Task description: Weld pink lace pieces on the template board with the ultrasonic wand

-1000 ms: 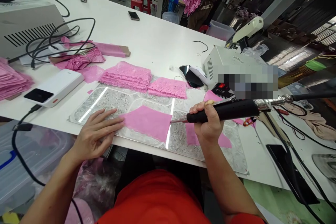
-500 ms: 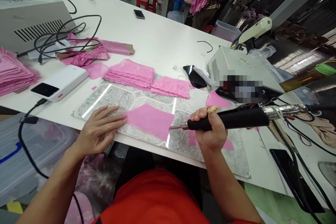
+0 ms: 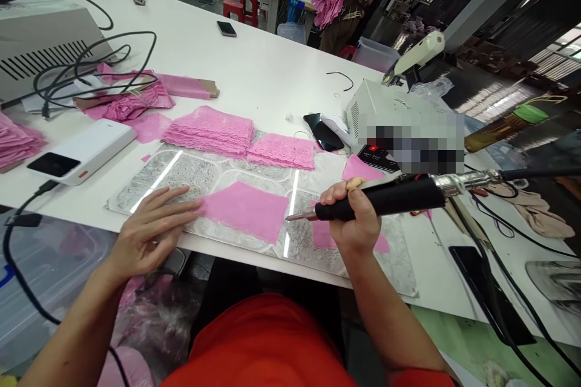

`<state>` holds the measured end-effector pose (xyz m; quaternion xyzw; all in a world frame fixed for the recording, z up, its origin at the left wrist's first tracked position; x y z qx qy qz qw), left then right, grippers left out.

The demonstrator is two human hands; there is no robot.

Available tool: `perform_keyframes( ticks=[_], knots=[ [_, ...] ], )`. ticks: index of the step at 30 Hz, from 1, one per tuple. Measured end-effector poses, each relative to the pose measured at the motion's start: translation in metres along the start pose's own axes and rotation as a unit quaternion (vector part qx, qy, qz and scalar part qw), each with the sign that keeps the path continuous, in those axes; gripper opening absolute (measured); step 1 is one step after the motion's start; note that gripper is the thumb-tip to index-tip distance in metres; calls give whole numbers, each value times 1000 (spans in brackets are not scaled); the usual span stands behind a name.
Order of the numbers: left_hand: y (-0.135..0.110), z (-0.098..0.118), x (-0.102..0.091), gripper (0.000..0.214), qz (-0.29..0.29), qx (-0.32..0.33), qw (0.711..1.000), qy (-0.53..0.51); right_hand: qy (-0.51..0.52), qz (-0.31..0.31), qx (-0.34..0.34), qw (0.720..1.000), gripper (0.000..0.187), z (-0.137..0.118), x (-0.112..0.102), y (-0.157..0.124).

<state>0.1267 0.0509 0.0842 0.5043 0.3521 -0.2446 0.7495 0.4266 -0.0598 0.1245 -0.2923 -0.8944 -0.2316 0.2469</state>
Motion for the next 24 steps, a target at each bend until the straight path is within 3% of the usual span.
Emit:
perform_keyframes(
  ticks=[3,5,9,12,17,24],
  knots=[
    [11,27,-3,46,25,2,1000,19,-11,16,-26,999,20,-17,-13,13],
    [21,62,5,47,39,40,998,18,-26,30,-47,998,19,-28,-24,22],
    [47,136,53,35,-9,92,996,-15,-37,45,-56,997,17,-32,-41,31],
    [64,166,88,28,-22,95,995,-12,-26,49,-59,997,16,-27,-49,32],
    [82,168,122,39,-64,57,995,41,-5,57,-52,997,18,-20,-53,33],
    [95,159,136,48,-112,33,989,89,-5,44,-50,998,17,-19,-51,35]
  ],
)
Point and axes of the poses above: each hand's wrist, its own y-axis towards the middle knuckle, its own x-axis out of the palm, z = x × y, the point moved 6 cm from there along y, towards the middle knuckle, and after that the axes turned 7 degrees about y, right-handed, at the moved point
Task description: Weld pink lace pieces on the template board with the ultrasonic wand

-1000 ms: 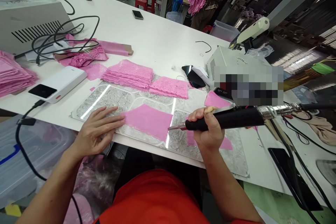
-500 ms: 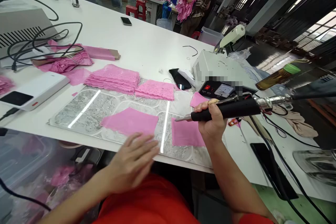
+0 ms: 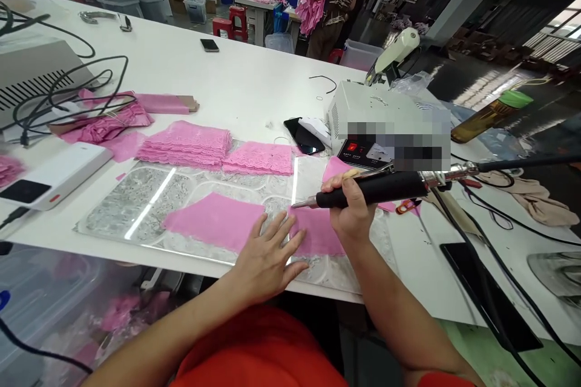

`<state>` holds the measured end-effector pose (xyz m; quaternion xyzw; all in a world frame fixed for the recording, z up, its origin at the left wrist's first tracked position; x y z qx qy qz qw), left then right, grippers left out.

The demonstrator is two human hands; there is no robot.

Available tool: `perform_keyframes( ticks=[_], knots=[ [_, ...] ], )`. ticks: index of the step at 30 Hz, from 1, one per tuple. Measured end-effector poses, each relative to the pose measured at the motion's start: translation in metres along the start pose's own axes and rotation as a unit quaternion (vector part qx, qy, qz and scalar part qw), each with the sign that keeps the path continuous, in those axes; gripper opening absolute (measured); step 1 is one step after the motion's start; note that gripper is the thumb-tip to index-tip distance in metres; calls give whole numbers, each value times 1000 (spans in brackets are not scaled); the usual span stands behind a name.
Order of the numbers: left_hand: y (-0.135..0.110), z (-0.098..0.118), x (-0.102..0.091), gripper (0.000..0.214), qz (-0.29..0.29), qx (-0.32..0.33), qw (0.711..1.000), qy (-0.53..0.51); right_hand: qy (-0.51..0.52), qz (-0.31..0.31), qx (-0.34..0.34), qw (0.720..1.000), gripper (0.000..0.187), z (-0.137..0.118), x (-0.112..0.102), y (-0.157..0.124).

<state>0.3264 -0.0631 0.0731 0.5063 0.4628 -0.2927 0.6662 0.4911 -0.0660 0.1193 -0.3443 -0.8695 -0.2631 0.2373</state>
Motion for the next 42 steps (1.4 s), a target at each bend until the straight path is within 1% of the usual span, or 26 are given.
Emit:
perform_keyframes(
  ticks=[5,16,22,29,32,35,39,42],
  knots=[
    [0,1,0,48,2,6,1000,11,3,-18,1,1000,16,1,1,0],
    [0,2,1,48,4,1,1000,17,-2,-17,2,1000,18,3,2,0],
    [0,2,0,48,4,0,1000,16,-13,-2,5,1000,22,4,2,-1],
    [1,3,0,46,1,4,1000,11,-18,-21,-13,1000,19,3,5,-1],
    [-4,5,-3,46,15,7,1000,9,-25,-4,-11,1000,21,3,4,-1],
    [-14,10,-7,42,34,16,999,-7,-5,6,4,1000,23,2,2,-2],
    [-28,15,-10,37,56,33,998,-24,5,-19,24,1000,18,-3,1,-6],
    [-31,14,-11,35,70,31,997,-26,4,-29,31,999,18,-5,0,-9]
  ],
)
Point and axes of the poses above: each hand's wrist, its own y-axis towards the middle knuckle, its own x-axis out of the palm, z = x × y, the point moved 6 cm from there along y, towards the middle knuckle, and after that the axes turned 7 degrees about y, right-handed, at the moved point
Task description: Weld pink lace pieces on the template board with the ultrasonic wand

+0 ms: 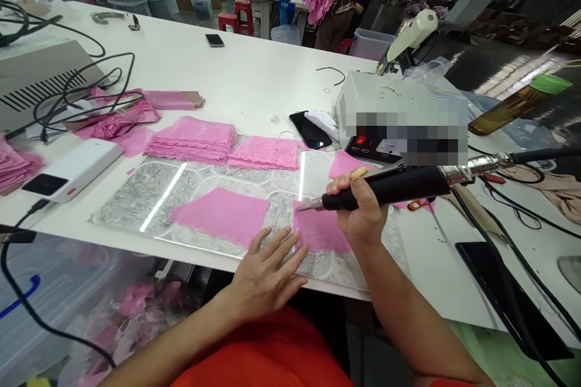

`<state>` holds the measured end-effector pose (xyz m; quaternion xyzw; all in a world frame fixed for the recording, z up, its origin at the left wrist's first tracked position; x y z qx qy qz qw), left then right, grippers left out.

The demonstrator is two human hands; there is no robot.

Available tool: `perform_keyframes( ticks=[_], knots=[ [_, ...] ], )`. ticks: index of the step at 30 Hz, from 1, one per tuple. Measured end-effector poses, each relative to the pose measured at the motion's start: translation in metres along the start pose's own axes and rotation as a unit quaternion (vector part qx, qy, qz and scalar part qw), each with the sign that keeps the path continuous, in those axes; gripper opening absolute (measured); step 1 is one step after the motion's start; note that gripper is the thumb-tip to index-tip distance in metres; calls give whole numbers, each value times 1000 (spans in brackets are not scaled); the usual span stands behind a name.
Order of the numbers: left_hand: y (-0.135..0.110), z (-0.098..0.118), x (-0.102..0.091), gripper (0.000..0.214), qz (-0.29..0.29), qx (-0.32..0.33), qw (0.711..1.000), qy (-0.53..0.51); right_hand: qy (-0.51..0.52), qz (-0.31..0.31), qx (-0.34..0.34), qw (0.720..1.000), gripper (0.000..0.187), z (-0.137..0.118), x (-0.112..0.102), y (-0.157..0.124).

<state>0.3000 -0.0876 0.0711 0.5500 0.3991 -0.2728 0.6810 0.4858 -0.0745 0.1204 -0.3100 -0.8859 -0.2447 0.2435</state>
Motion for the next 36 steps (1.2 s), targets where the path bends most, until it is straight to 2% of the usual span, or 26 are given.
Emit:
perform_keyframes(
  ticks=[6,17,25,36],
  knots=[
    [0,-2,1,35,3,-6,1000,-2,-11,-14,15,1000,20,3,2,-3],
    [0,-2,-1,36,7,3,1000,-5,-22,-23,0,999,23,2,4,-1],
    [1,-1,-2,33,15,0,1000,-4,16,-31,48,998,23,0,0,-7],
    [1,-1,-3,33,15,2,1000,-3,5,-53,45,998,24,1,3,-8]
  ],
)
Point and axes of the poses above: each hand's wrist, its own y-axis towards the middle knuckle, its own x-axis out of the palm, z = x × y, the point moved 6 cm from there along y, towards the middle knuckle, and after that the axes turned 7 degrees about y, right-handed, at the moved point
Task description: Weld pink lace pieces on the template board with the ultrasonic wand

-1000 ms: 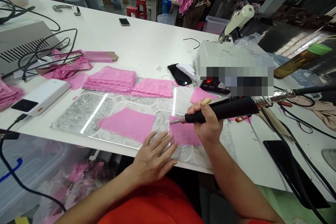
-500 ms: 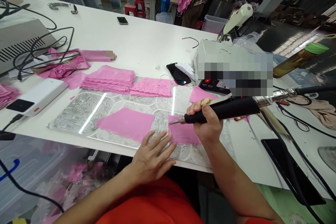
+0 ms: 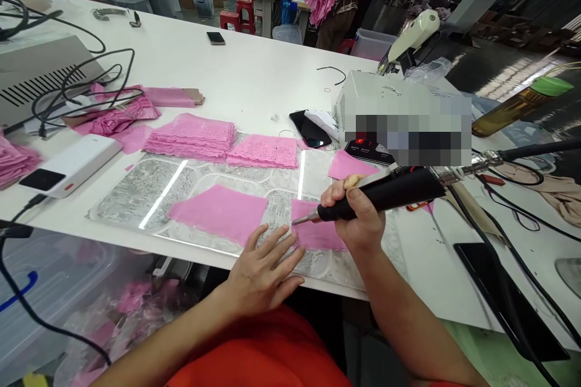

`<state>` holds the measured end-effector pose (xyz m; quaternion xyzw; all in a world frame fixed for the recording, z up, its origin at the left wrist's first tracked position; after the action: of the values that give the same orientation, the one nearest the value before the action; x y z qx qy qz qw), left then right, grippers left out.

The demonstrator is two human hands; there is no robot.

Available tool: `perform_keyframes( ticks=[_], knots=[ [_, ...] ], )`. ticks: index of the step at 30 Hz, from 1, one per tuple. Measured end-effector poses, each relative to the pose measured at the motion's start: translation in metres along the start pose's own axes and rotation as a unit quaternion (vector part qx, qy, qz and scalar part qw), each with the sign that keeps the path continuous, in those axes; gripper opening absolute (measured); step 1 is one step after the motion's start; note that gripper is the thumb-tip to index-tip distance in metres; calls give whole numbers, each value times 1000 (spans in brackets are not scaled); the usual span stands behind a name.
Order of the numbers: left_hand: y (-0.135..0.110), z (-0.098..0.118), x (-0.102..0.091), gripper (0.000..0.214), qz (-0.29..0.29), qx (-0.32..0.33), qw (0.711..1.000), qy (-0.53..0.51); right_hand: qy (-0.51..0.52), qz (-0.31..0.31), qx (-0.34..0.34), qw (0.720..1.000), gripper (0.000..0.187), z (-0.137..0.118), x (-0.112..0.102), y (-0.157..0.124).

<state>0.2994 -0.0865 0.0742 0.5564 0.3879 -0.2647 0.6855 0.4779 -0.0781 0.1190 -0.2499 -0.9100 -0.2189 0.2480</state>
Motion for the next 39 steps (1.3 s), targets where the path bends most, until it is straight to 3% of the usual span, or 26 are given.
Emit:
perform_keyframes(
  ticks=[9,14,17,22,26,34,39],
  knots=[
    [1,0,-3,33,-5,1,1000,-4,4,24,5,1000,24,-6,0,2],
    [17,-1,-14,29,16,-3,1000,-21,-11,108,-87,990,25,-53,-24,17],
    [34,-4,-9,26,20,-2,1000,-7,-41,147,-144,978,27,-74,-44,22],
    [57,-10,15,27,-1,4,1000,30,-53,176,-141,973,27,-62,-70,20],
    [60,-17,26,30,-21,-10,998,51,-45,188,-140,971,30,-55,-81,17],
    [59,-19,29,34,-46,-20,997,58,-41,206,-153,966,28,-62,-91,18],
    [71,0,31,31,-73,19,996,44,-30,216,-159,963,29,-64,-92,16]
  ],
)
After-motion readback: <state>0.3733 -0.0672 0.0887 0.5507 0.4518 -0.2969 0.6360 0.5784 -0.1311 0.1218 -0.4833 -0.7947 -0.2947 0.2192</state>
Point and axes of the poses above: each hand's wrist, its own y-axis towards the middle knuckle, its own x-axis out of the palm, z = x × y, the point moved 6 cm from there along y, towards the middle knuckle, and after that the axes turned 7 degrees about y, right-handed, at the moved point
